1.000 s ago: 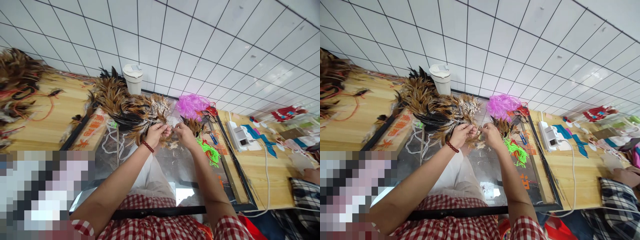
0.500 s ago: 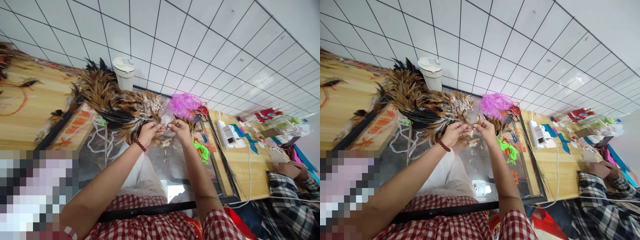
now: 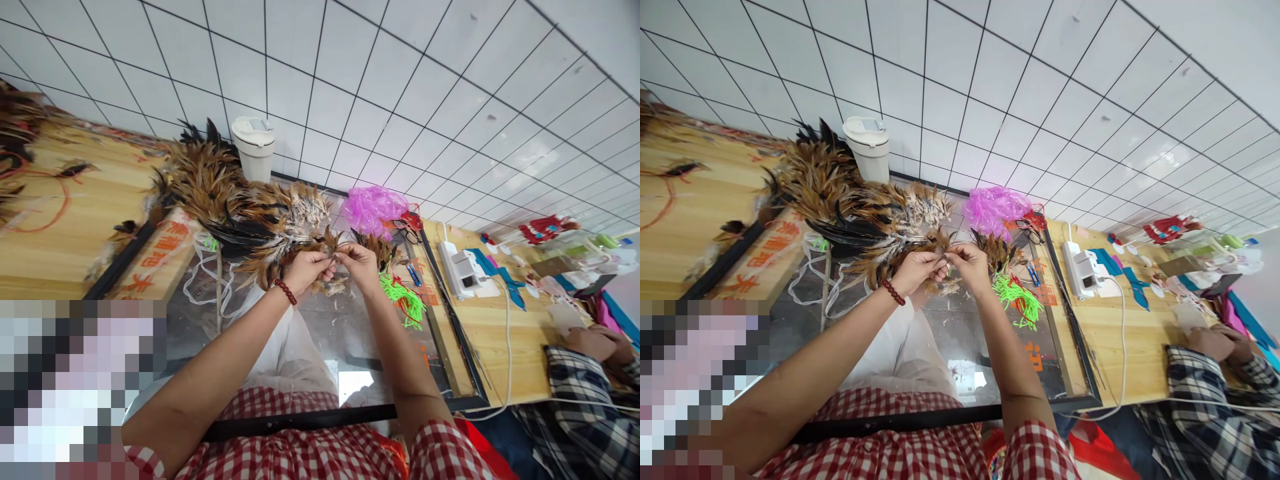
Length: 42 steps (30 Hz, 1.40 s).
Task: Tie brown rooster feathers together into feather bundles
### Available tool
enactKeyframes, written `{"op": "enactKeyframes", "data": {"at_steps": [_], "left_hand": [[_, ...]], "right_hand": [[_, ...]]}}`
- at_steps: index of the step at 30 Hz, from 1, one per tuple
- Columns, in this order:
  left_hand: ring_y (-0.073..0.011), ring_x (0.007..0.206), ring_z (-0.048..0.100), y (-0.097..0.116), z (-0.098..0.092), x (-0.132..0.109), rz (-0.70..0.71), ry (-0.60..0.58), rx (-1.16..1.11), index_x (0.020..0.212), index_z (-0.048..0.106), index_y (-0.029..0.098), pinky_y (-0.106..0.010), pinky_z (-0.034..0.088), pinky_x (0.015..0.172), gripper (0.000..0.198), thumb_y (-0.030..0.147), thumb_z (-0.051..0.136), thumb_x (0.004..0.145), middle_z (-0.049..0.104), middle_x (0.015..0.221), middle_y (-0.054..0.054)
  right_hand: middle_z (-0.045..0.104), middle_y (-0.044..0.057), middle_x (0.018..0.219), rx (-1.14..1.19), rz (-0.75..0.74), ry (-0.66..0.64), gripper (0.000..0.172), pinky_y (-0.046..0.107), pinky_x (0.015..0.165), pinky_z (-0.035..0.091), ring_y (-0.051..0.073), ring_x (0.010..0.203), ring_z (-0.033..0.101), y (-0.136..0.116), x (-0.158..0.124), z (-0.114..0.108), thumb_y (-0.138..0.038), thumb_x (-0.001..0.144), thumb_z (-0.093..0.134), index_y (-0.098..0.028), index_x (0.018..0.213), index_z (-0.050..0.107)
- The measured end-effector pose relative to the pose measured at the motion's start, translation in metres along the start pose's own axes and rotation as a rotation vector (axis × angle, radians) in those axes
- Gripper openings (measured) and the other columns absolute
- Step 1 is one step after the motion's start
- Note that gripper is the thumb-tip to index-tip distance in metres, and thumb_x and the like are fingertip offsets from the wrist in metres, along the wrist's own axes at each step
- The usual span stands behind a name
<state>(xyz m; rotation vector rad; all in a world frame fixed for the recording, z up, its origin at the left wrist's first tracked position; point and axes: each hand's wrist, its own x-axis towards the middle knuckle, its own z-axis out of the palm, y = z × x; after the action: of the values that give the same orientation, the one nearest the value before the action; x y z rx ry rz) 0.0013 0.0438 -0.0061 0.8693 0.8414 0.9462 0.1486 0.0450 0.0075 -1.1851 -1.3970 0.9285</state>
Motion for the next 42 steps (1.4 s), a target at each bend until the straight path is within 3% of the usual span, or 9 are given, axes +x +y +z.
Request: {"op": "enactKeyframes", "data": {"at_steps": [4, 8, 11, 17, 21, 25, 29, 34, 42], "left_hand": [[-0.0086, 0.051, 0.058, 0.002, -0.004, 0.002, 0.108, 0.029, -0.135, 0.067, 0.066, 0.011, -0.02, 0.049, 0.05, 0.027, 0.034, 0.079, 0.061, 0.065, 0.061, -0.003], [-0.0081, 0.052, 0.059, 0.007, -0.007, 0.004, 0.173, 0.106, -0.268, 0.072, 0.065, 0.011, -0.021, 0.049, 0.052, 0.03, 0.034, 0.08, 0.059, 0.066, 0.063, -0.002], [-0.008, 0.052, 0.06, 0.008, -0.007, 0.005, 0.183, 0.142, -0.3, 0.073, 0.065, 0.011, -0.02, 0.049, 0.053, 0.032, 0.035, 0.08, 0.058, 0.066, 0.064, -0.002], [-0.0078, 0.054, 0.06, 0.006, -0.008, 0.007, 0.188, 0.202, -0.318, 0.077, 0.065, 0.01, -0.02, 0.049, 0.053, 0.03, 0.033, 0.078, 0.062, 0.066, 0.064, -0.002], [-0.0071, 0.053, 0.059, 0.008, -0.008, 0.007, 0.187, 0.236, -0.325, 0.076, 0.064, 0.01, -0.019, 0.049, 0.052, 0.027, 0.031, 0.076, 0.065, 0.065, 0.064, -0.001], [-0.0073, 0.055, 0.06, 0.01, -0.007, 0.005, 0.155, 0.226, -0.303, 0.076, 0.063, 0.01, -0.02, 0.05, 0.055, 0.025, 0.03, 0.075, 0.067, 0.066, 0.065, -0.002], [-0.0097, 0.059, 0.064, 0.01, -0.002, 0.002, 0.099, 0.184, -0.235, 0.074, 0.063, 0.01, -0.022, 0.053, 0.059, 0.022, 0.029, 0.074, 0.069, 0.069, 0.07, -0.006], [-0.0122, 0.059, 0.066, 0.01, 0.006, -0.001, 0.034, 0.134, -0.163, 0.071, 0.063, 0.009, -0.023, 0.055, 0.057, 0.019, 0.025, 0.073, 0.07, 0.07, 0.07, -0.007], [-0.0105, 0.059, 0.065, 0.006, 0.005, 0.001, 0.087, 0.249, -0.194, 0.072, 0.062, 0.01, -0.022, 0.055, 0.057, 0.018, 0.025, 0.072, 0.072, 0.071, 0.073, -0.007]], "right_hand": [[0.066, 0.01, 0.109, -0.467, -0.165, -0.02, 0.03, 0.036, 0.086, 0.048, 0.02, 0.096, 0.06, 0.01, 0.0, -0.006, -0.021, 0.085, 0.047, -0.018, 0.109, 0.065], [0.046, 0.007, 0.144, -0.971, -0.244, -0.265, 0.062, 0.041, 0.101, 0.034, 0.025, 0.126, 0.042, 0.017, -0.002, -0.01, -0.004, 0.078, 0.041, -0.021, 0.137, 0.047], [0.056, 0.007, 0.133, -1.103, -0.228, -0.34, 0.054, 0.04, 0.096, 0.034, 0.025, 0.12, 0.045, 0.015, -0.003, -0.01, -0.008, 0.082, 0.043, -0.024, 0.134, 0.051], [0.068, 0.01, 0.098, -1.221, -0.108, -0.227, 0.028, 0.035, 0.084, 0.035, 0.025, 0.099, 0.053, 0.006, -0.006, -0.013, -0.026, 0.09, 0.045, -0.021, 0.104, 0.069], [0.066, 0.01, 0.09, -1.059, -0.092, -0.127, 0.019, 0.033, 0.081, 0.038, 0.022, 0.09, 0.055, 0.008, -0.002, -0.018, -0.021, 0.084, 0.051, -0.018, 0.083, 0.07], [0.062, 0.003, 0.071, -0.354, 0.101, 0.055, 0.016, 0.027, 0.063, 0.041, 0.014, 0.064, 0.053, 0.007, 0.005, -0.02, -0.033, 0.077, 0.06, -0.018, 0.076, 0.064], [0.063, 0.0, 0.065, 0.119, 0.279, 0.0, 0.028, 0.023, 0.052, 0.038, 0.01, 0.054, 0.052, -0.005, 0.006, -0.015, -0.043, 0.065, 0.072, -0.018, 0.073, 0.061], [0.063, 0.0, 0.063, 0.102, 0.222, -0.015, 0.028, 0.022, 0.052, 0.039, 0.011, 0.056, 0.055, -0.011, 0.002, -0.006, -0.042, 0.065, 0.074, -0.018, 0.071, 0.062], [0.062, -0.002, 0.061, -0.094, 0.199, -0.053, 0.023, 0.024, 0.055, 0.042, 0.011, 0.054, 0.055, -0.007, 0.0, -0.01, -0.04, 0.07, 0.068, -0.018, 0.07, 0.06]]}}
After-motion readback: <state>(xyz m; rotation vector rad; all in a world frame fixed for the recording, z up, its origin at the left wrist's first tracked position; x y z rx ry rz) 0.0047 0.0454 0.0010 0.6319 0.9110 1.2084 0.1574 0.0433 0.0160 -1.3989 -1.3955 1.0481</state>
